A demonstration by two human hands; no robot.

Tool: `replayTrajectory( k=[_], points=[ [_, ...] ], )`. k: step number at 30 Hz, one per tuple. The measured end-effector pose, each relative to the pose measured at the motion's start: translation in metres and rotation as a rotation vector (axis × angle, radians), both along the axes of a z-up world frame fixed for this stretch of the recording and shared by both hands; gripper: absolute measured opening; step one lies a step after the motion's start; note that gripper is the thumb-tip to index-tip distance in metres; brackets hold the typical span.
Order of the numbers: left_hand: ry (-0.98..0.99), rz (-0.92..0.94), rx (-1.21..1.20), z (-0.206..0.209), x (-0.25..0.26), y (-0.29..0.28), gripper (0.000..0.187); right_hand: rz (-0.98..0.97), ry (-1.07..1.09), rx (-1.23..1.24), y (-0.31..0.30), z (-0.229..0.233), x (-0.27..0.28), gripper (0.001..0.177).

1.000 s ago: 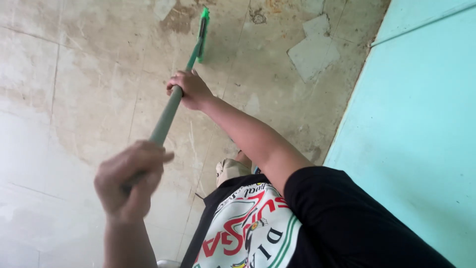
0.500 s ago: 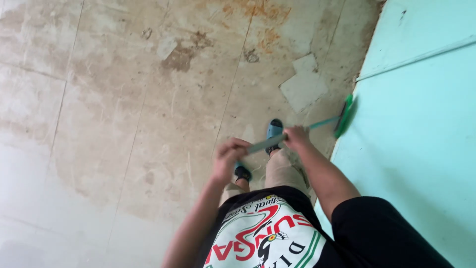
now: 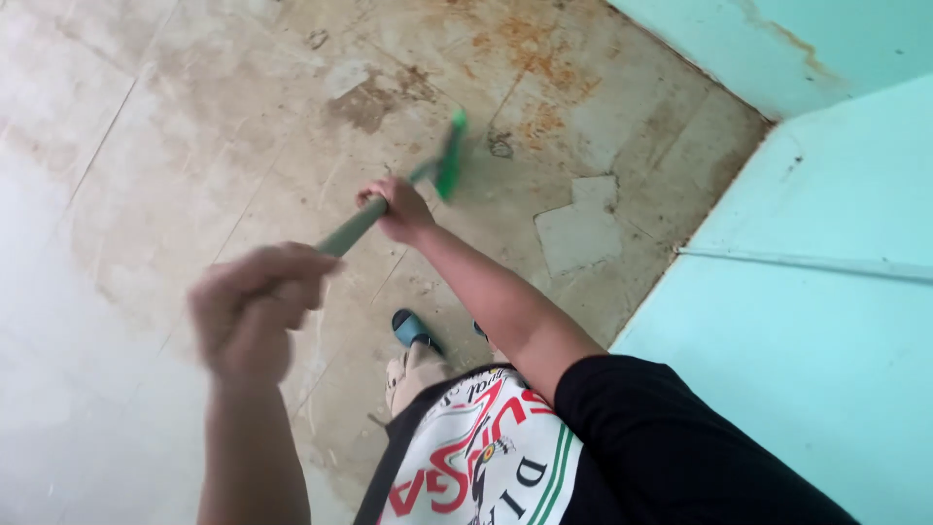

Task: The person sweeps a tiled floor using a green push broom, moving debris toward a corner and around a parked motorcycle. The person walks across the room while sweeping, covering multiple areas of the floor.

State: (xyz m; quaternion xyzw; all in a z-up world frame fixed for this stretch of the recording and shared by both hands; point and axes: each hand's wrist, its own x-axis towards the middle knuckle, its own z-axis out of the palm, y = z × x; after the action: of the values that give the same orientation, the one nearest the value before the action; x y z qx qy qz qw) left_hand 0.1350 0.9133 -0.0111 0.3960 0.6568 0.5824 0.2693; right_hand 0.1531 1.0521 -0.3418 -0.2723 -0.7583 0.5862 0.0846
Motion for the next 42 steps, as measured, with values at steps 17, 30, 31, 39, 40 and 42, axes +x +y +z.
replayTrajectory(
  k=[17, 30, 31, 39, 40, 42],
  points=[
    [-0.624, -0.093, 0.075, -0.203, 0.078, 0.075, 0.029, -0.001, -0.42, 0.396, 0.1, -0.109, 0.299, 0.021],
    [-0.274, 0.138, -0.232, -0.065, -0.061, 0.178, 0.03, -0.108, -0.071, 0.186, 0.165, -0.039, 0.058, 0.017],
    [-0.267, 0.132, -0.229, -0.049, -0.069, 0.176, 0.03, -0.115, -0.065, 0.189, 0.169, -0.029, 0.024, 0.017],
    [0.124, -0.03, 0.197, 0.006, -0.066, 0.158, 0.021, 0.047, 0.324, 0.392, 0.201, 0.027, -0.085, 0.022],
    [0.115, -0.043, 0.208, -0.002, -0.079, 0.168, 0.021, 0.036, 0.314, 0.404, 0.218, 0.041, -0.069, 0.022],
    [0.046, -0.172, 0.342, -0.01, -0.102, 0.177, 0.017, 0.13, -0.018, 0.239, 0.231, 0.073, -0.038, 0.015]
  ],
)
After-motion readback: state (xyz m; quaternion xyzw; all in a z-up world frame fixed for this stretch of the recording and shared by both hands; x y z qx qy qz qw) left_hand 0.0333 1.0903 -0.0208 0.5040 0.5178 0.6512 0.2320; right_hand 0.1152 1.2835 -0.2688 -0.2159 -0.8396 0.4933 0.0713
